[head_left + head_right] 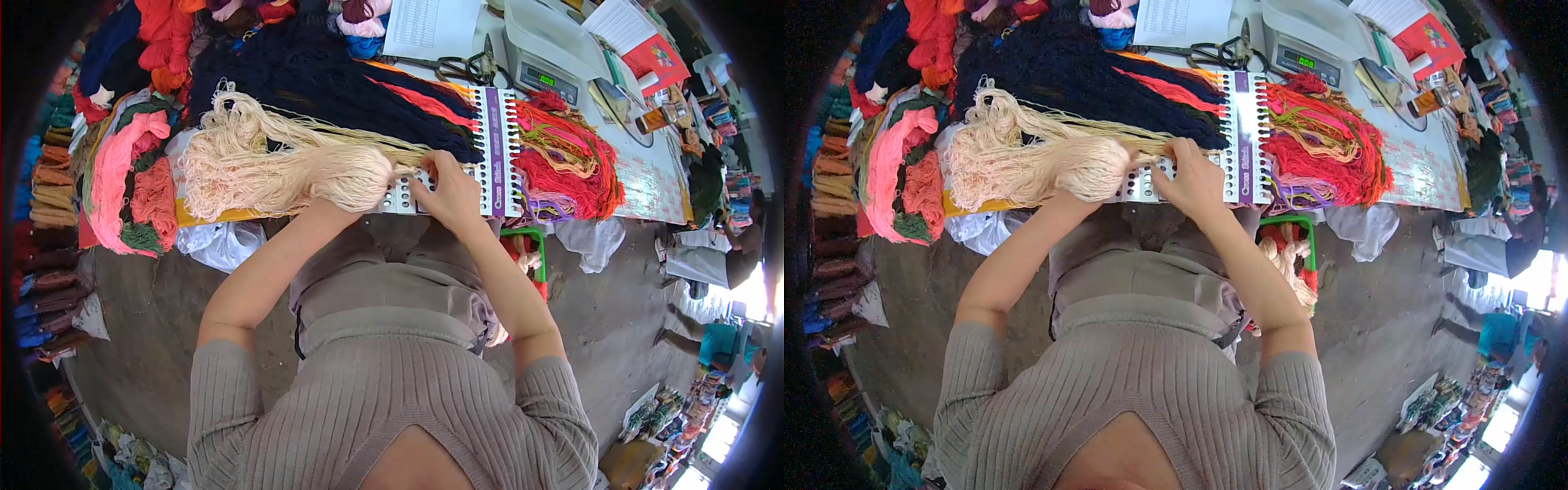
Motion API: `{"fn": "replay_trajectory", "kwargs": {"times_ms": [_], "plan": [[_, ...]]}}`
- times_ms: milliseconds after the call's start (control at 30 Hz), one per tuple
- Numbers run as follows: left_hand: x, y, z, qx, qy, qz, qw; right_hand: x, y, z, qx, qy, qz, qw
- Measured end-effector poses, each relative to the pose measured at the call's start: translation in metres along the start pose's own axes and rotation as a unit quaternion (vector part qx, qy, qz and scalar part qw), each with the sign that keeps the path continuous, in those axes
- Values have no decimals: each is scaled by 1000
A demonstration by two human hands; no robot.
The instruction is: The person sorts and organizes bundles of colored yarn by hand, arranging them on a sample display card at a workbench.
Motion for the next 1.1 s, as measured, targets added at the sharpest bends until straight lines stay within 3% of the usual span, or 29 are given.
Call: {"fn": "replay_trajectory", "kwargs": {"times_ms": [33, 67, 133, 167, 233, 300, 333, 367, 500, 567, 600, 667, 700, 733, 767, 800, 833, 867, 900, 1000, 1067, 1100], "plan": [[4, 9, -2, -40, -1, 10, 999, 1, 0, -1, 2, 9, 8, 1000], [11, 26, -1, 47, 12, 47, 998, 2, 0, -1, 4, 16, 16, 1000], [12, 44, 15, 100, 58, 26, 993, 1, -3, 3, 2, 16, 18, 1000], [19, 11, 4, 63, 9, 1, 998, 0, -2, 2, 2, 11, 9, 1000], [25, -47, 4, 150, -87, 83, 981, -1, -2, 0, -7, 6, 2, 1000], [11, -36, 102, 49, -217, 45, 974, -2, -1, 2, -12, -5, -3, 1000], [18, -94, 81, 265, -205, 134, 933, -2, 1, 2, -21, -14, -8, 1000], [8, -126, 97, 352, -203, -24, 913, -2, 2, 2, -29, -22, -13, 999], [-5, -205, 195, 404, -219, 46, 887, -2, 0, 6, -35, -35, -20, 999], [-2, -241, 201, 374, -351, 2, 858, -2, -1, 8, -36, -40, -16, 998], [-16, -245, 274, 248, -407, -71, 876, -3, 0, 8, -33, -35, -4, 999], [-4, -242, 239, 316, -346, 27, 883, -4, -3, 8, -17, -32, 7, 999], [4, -236, 188, 301, -333, -19, 894, -4, -5, 8, -16, -31, 4, 999], [11, -222, 155, 236, -275, -6, 932, -4, -7, 8, 8, -26, 17, 999], [0, -188, 125, -117, -253, -68, 958, -2, -9, 9, 32, -23, 30, 999], [6, -157, 118, -237, -215, -10, 947, 0, -11, 13, 32, -25, 29, 999], [4, -151, 62, -405, -267, 48, 873, 2, -16, 14, 91, 3, 23, 996], [8, -135, 41, -572, -170, 59, 800, 3, -20, 16, 149, 31, 18, 988], [14, -122, 22, -650, -92, 41, 753, 6, -26, 24, 196, 25, 3, 980], [29, -119, -39, -828, -27, 40, 558, 11, -30, 39, 427, 73, 41, 900], [37, -114, -46, -841, -8, 27, 541, 14, -36, 52, 527, 103, 80, 840], [40, -114, -46, -819, 35, 24, 572, 15, -40, 59, 560, 107, 92, 816]]}}
Point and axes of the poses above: each hand's wrist, its own x-axis towards the middle knuckle, its own y-axis out of the palm, z = x × y, the point moved 6 cm from there along x, towards the middle knuckle, and after that the axes turned 2 degrees about y, right-handed, at the moved point
